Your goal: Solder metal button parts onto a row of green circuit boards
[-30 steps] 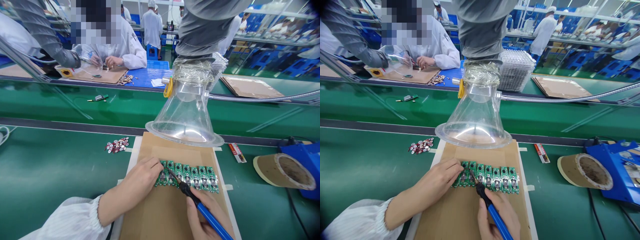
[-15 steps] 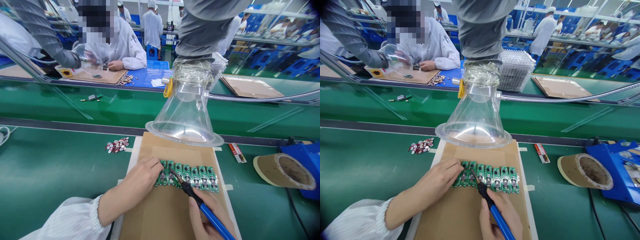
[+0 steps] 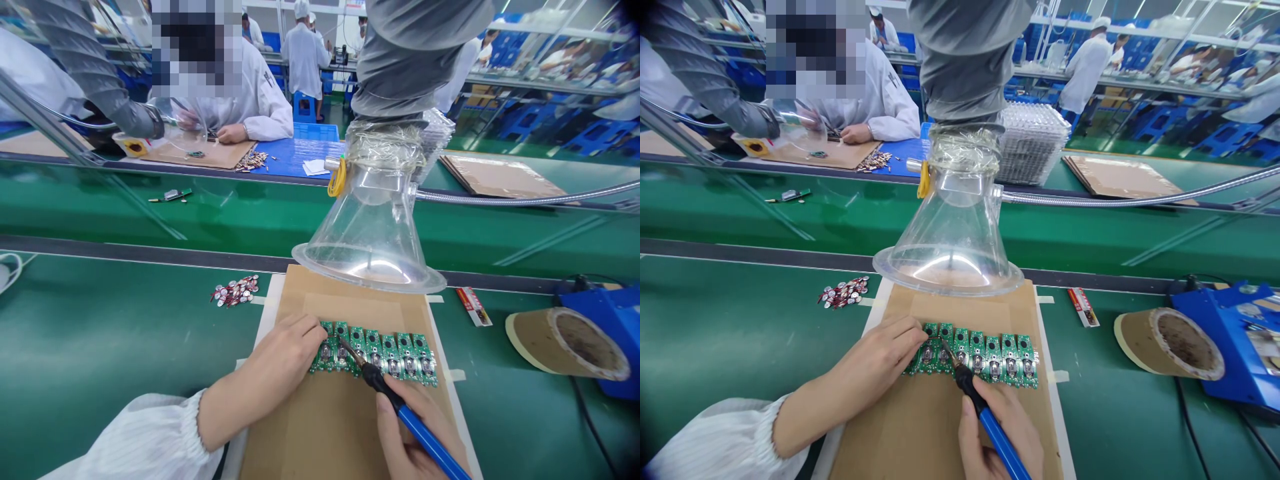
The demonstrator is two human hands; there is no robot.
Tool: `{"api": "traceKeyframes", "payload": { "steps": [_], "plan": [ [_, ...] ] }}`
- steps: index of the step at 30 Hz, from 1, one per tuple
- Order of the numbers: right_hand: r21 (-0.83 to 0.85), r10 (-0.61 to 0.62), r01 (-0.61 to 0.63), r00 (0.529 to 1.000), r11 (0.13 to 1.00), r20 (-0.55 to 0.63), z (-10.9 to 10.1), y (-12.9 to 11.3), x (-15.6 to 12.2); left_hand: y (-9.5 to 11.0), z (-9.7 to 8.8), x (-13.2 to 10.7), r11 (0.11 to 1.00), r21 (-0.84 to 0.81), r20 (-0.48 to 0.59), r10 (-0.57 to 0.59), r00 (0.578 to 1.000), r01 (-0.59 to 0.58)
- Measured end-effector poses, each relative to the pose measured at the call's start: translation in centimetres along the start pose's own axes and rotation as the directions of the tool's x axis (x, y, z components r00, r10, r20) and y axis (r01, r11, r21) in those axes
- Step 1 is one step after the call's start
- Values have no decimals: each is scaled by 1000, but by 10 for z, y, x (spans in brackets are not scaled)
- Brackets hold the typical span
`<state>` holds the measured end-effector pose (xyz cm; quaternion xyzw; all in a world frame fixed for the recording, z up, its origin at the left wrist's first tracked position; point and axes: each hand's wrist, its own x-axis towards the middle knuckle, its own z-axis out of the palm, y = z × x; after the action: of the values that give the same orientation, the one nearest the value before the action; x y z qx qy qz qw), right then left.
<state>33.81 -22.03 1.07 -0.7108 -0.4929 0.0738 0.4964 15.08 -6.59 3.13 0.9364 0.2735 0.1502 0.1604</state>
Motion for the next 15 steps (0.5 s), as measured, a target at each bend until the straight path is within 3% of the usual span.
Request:
{"api": "traceKeyframes", "payload": {
  "steps": [7, 11, 15],
  "plan": [
    [-12, -65, 65, 997, 998, 31, 2, 3, 2, 0, 0, 1, 1000, 3, -11, 1, 1000, -1],
    [-19, 3, -3, 1000, 1000, 3, 3, 1, 0, -1, 1, 1, 1000, 7, -23, 1, 1000, -1],
    [-13, -62, 62, 998, 998, 12, 3, 3, 0, -2, 1, 1, 1000, 10, -18, 3, 1000, -3]
  ]
}}
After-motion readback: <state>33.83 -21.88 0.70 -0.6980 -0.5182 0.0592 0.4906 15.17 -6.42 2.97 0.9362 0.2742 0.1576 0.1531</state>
